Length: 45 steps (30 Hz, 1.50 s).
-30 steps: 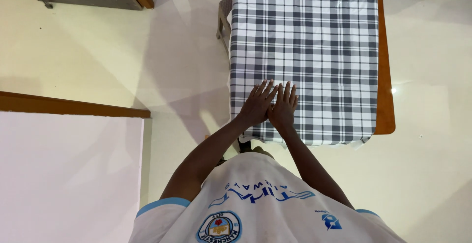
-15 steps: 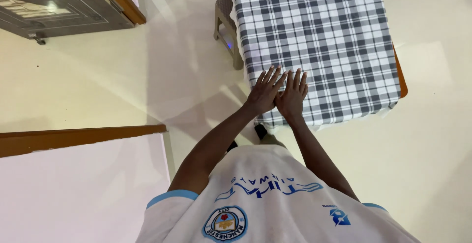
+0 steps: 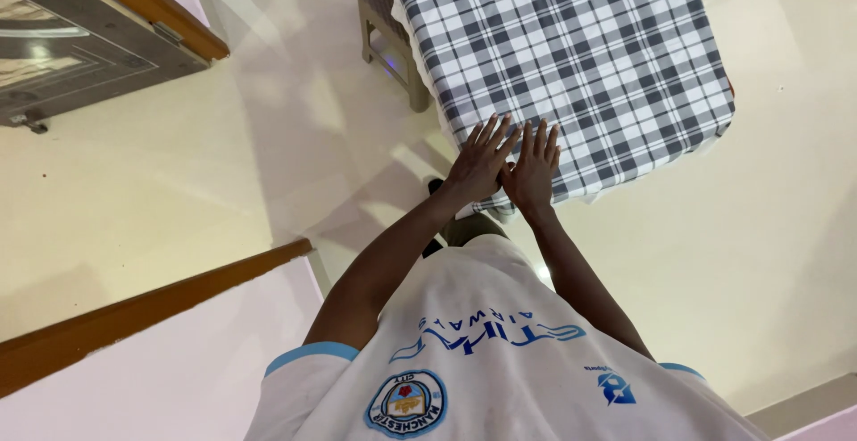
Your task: The person moves a small stool under a dining table, then repositions a blue plastic stool on a wooden board. They retrieve a pink bottle from a cabinet and place it on the table, then take a glass from the cabinet and hold it. The actions involve repositioning furniture and handling a bottle and glass.
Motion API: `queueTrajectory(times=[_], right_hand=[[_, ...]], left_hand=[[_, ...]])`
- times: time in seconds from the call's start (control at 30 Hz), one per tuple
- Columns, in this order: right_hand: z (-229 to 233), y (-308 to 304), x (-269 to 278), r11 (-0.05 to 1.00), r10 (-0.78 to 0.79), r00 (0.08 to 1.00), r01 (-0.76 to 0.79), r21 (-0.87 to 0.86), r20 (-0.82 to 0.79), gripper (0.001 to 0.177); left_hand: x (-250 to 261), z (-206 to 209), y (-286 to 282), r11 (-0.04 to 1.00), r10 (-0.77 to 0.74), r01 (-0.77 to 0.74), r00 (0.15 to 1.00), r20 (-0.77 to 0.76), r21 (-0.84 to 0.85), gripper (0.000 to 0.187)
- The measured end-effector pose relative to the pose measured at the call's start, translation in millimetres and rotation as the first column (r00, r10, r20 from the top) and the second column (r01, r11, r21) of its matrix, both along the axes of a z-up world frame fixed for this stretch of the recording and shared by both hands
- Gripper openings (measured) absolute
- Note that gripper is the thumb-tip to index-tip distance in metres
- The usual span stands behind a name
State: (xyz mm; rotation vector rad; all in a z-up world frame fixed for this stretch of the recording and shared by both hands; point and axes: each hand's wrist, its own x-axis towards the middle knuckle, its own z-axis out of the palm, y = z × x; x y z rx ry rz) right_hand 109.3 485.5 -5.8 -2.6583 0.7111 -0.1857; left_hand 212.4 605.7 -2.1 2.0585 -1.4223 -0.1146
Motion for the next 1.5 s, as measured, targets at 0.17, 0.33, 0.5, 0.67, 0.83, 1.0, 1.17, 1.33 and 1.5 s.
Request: queueTrajectory(times=[0.17,0.33,0.5,0.67,0.83,1.0,1.17,1.33,1.5], right_hand=[[-14.7,-2.1,30.4,0.998,-0.057,0.998,0.058,0.019,-0.006,0.089],[-18.8,-13.3,71.0,0.991,-0.1,0.995,0.098,0.092,0.017,0.094],[-29.4,-30.9,118.8,0.988,-0.113,0.993,0.11,0.108,0.02,0.094],[-32.4,-42.6,146.5,0.985,-0.103,0.992,0.09,0.145,0.079,0.09],[-25.0,-49.8,170.1,0.986,-0.124,0.99,0.115,0.124,0.064,0.096],[-27.2,-41.2,185.7,0.971,-0.21,0.975,0.199,0.133,0.074,0.097],[-28.1,-18.4,209.8,0.948,-0.302,0.951,0.291,0.128,0.072,0.099],[-19.0,18.1,242.7,0.929,-0.363,0.932,0.36,0.084,0.012,0.099],[-13.8,67.7,288.6,0.896,-0.442,0.888,0.445,0.006,0.13,0.1]], left_hand=[[37.8,-10.3,-4.4,0.996,-0.051,0.05,0.999,0.017,0.071,0.08],[81.0,-11.5,-11.2,0.99,-0.08,0.08,0.997,-0.011,0.112,0.075],[135.8,-6.0,-33.1,0.975,-0.129,0.121,0.991,0.033,0.184,0.072],[167.0,2.1,-41.2,0.977,-0.119,0.117,0.993,0.002,0.179,0.076],[190.4,4.8,-55.5,0.964,-0.176,0.165,0.984,0.036,0.208,0.074],[214.2,-2.4,-56.6,0.957,-0.242,0.23,0.969,0.05,0.174,0.072],[246.6,-8.9,-42.8,0.934,-0.309,0.291,0.949,0.058,0.209,0.07],[284.0,-9.6,-8.8,0.924,-0.365,0.358,0.931,0.027,0.137,0.07],[339.4,0.3,26.5,0.912,-0.406,0.401,0.912,0.052,0.086,0.065]])
